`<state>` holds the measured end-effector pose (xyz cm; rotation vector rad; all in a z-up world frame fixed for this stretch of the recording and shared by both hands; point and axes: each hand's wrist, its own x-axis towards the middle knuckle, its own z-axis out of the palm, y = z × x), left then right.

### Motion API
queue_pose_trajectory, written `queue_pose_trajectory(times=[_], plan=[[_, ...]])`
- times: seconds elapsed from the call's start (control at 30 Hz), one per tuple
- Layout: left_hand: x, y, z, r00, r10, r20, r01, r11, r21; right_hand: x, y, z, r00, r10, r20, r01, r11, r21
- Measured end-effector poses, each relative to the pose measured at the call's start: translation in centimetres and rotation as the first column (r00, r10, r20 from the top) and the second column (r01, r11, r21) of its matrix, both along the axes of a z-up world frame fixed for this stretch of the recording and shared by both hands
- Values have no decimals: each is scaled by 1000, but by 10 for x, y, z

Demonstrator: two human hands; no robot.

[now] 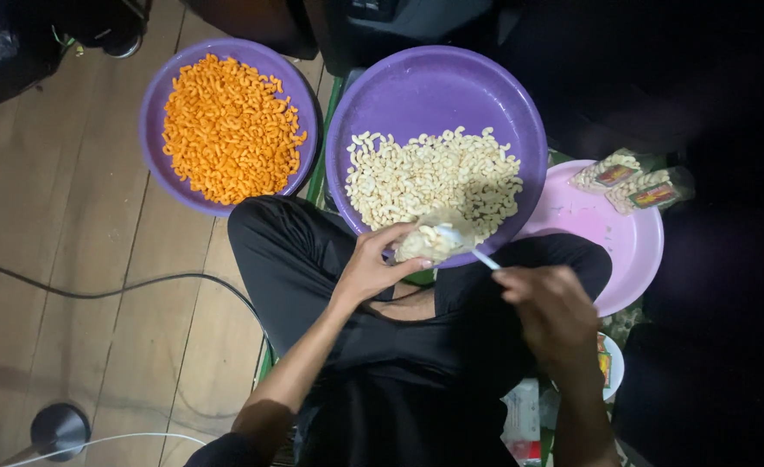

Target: Packaging puffed snacks into small plastic bags using a cup and spoon

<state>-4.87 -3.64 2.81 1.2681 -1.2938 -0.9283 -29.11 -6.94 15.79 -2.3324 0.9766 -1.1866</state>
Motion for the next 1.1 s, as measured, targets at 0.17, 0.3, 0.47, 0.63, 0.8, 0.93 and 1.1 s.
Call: queue_pose_trajectory(times=[0.17, 0.3, 0.47, 0.63, 0.8, 0.93, 1.1], plan=[[1, 5, -1, 998, -46, 39, 43, 996, 72, -15, 10, 12, 983, 63, -171, -45, 993, 108], [2, 7, -12, 996, -24, 89, 20, 999, 50, -12, 4, 17, 983, 139, -119, -124, 984, 129], [4, 6, 2, 997, -46, 57, 41, 996, 83, -9, 7, 15, 998, 51, -45, -42, 984, 174], [3, 0, -18, 974, -8, -228, 25, 997, 70, -20, -11, -20, 993, 90, 81, -95, 994, 58], [17, 7, -33, 954, 88, -288, -50, 989, 136, -26, -27, -48, 889, -385, 246, 313, 906, 285], [35, 8, -23, 963, 210, -172, -192, 975, 112, -44, -44, -100, 888, -426, 173, 354, 874, 334], [57, 14, -23, 832, 548, -84, -546, 837, 49, -41, -51, -127, 918, -397, 15, 393, 913, 107]])
